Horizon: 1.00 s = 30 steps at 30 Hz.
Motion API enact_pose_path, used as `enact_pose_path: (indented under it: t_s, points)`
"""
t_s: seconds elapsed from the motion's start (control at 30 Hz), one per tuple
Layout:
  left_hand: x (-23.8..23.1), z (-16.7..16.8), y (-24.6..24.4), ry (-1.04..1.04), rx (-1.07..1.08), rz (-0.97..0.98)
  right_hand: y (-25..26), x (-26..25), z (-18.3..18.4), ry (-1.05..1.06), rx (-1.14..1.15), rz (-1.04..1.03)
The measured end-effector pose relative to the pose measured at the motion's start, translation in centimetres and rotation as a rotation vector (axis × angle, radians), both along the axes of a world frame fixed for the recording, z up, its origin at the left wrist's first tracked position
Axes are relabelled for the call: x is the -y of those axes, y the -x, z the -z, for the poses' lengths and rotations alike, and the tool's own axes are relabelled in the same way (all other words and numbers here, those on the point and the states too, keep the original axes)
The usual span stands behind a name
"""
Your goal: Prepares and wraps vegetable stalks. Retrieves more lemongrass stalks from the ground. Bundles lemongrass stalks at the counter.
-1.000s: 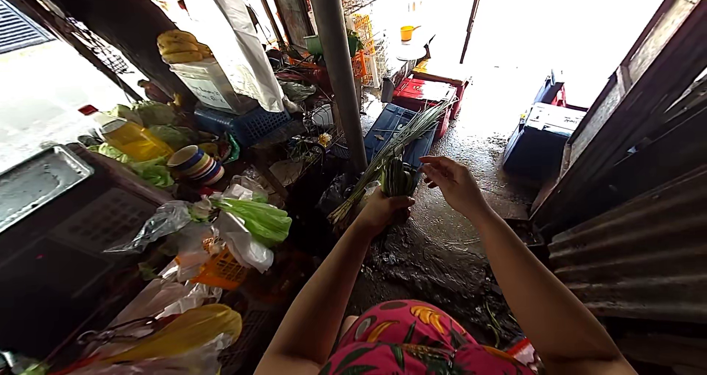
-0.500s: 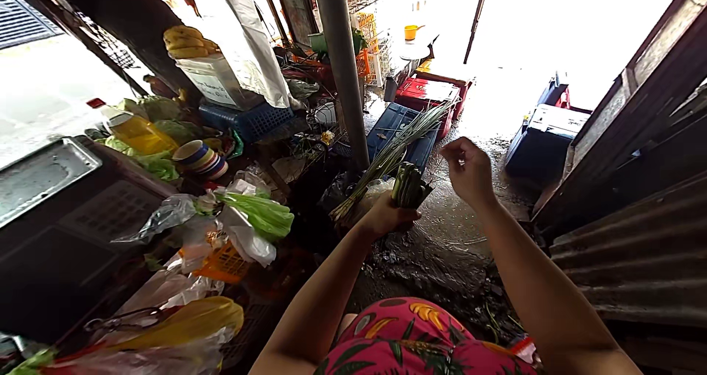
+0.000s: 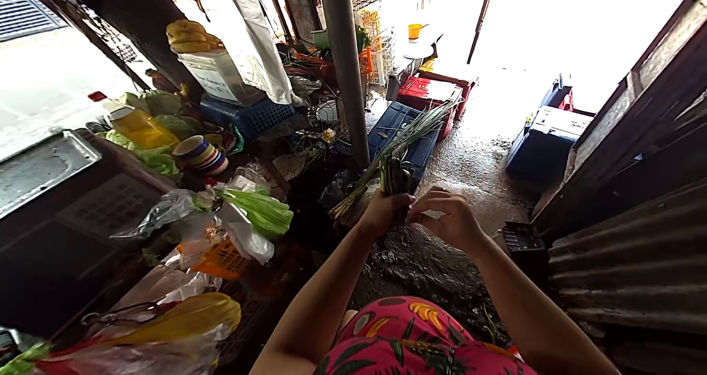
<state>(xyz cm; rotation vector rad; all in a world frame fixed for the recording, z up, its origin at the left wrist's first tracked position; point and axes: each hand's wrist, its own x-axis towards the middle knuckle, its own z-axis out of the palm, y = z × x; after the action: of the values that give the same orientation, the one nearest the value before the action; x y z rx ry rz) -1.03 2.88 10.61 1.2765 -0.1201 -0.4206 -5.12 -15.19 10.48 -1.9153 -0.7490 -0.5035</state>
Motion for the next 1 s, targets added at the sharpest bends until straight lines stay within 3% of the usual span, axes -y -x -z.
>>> enact_pose_path:
  t_s: [0.3, 0.4, 0.5, 0.63, 0.87, 1.0]
  points:
    - [-0.5, 0.1, 0.7, 0.026, -0.045, 0.012, -1.6, -0.3, -0.9, -0.123, -0.065, 0.304]
    - [-1.3, 0.4, 1.5, 0.038, -0.043, -0.002, -3.1, 0.3, -2.3, -0.023, -0.165, 0.42]
    - [-2.8, 0.9, 1.8, -0.014, 0.037, -0.003, -4.2, 0.1, -3.2, 0.132, -0.356, 0.274]
    - [-5.4, 0.8, 2.6, -0.17, 0.178, -0.034, -4.3, -4.1, -3.1, -0.02, -0.319, 0.057]
    - [-12.8, 0.8, 5.3, -0.307, 0.201, -0.147, -4.7, -12.9, -3.2, 0.014, -0.204, 0.004]
    - [-17.9, 0.6, 8.1, -0.492, 0.294, -0.075, -4.4, -17.6, -5.0, -0.197, -0.346, -0.025]
